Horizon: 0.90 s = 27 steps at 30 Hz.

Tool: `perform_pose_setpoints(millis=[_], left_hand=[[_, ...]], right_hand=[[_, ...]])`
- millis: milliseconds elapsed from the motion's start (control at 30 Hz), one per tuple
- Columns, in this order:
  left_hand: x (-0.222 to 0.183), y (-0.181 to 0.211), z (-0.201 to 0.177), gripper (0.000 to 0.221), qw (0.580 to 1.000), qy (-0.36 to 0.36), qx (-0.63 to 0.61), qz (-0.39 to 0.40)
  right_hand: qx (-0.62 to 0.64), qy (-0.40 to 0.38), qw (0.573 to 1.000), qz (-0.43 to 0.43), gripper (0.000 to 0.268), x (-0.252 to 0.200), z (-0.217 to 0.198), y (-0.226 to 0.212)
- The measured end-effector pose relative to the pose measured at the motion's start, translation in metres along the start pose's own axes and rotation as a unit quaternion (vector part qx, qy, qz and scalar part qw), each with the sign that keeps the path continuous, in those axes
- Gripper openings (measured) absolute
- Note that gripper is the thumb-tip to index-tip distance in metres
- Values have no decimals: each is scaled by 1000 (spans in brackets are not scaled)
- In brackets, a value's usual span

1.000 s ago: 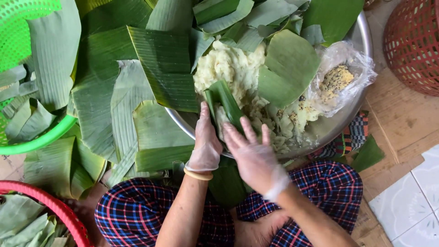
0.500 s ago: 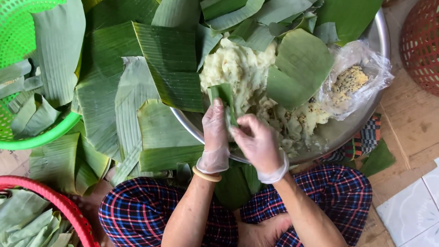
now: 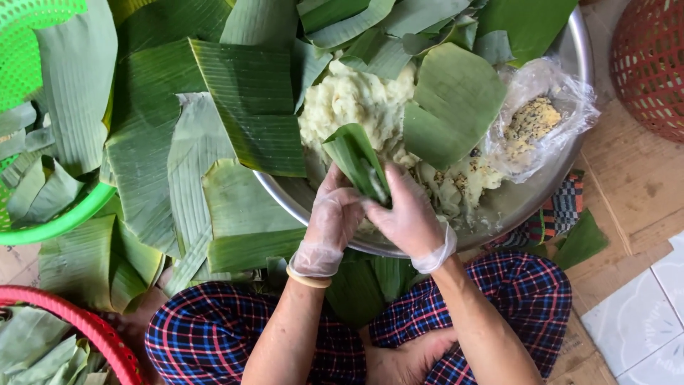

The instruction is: Wrapping portions of dough with filling into banana leaves

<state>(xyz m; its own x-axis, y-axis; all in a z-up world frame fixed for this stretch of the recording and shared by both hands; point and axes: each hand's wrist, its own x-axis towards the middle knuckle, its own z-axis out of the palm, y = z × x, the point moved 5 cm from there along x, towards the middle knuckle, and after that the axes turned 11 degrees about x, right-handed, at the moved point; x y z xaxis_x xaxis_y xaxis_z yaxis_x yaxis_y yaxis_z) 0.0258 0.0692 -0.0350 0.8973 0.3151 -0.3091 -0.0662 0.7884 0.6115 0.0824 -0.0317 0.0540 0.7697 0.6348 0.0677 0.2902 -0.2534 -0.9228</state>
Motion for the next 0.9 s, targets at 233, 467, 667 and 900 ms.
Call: perform_pose_setpoints(millis=[233, 467, 667, 900], left_hand=[[-13, 18, 27, 42, 998, 34, 43, 27], [-15, 10, 17, 48, 989, 111, 93, 15], [-26, 30, 35, 58, 966, 184, 180, -31], [-33, 40, 34, 45, 973, 217, 52, -54]], right_hand=[[48, 8, 999, -18, 36, -10, -8, 18], [32, 31, 999, 3, 27, -13, -9, 17], [118, 100, 985, 81, 10, -20, -9, 5], [200, 123, 969, 75, 13, -21, -15, 26]])
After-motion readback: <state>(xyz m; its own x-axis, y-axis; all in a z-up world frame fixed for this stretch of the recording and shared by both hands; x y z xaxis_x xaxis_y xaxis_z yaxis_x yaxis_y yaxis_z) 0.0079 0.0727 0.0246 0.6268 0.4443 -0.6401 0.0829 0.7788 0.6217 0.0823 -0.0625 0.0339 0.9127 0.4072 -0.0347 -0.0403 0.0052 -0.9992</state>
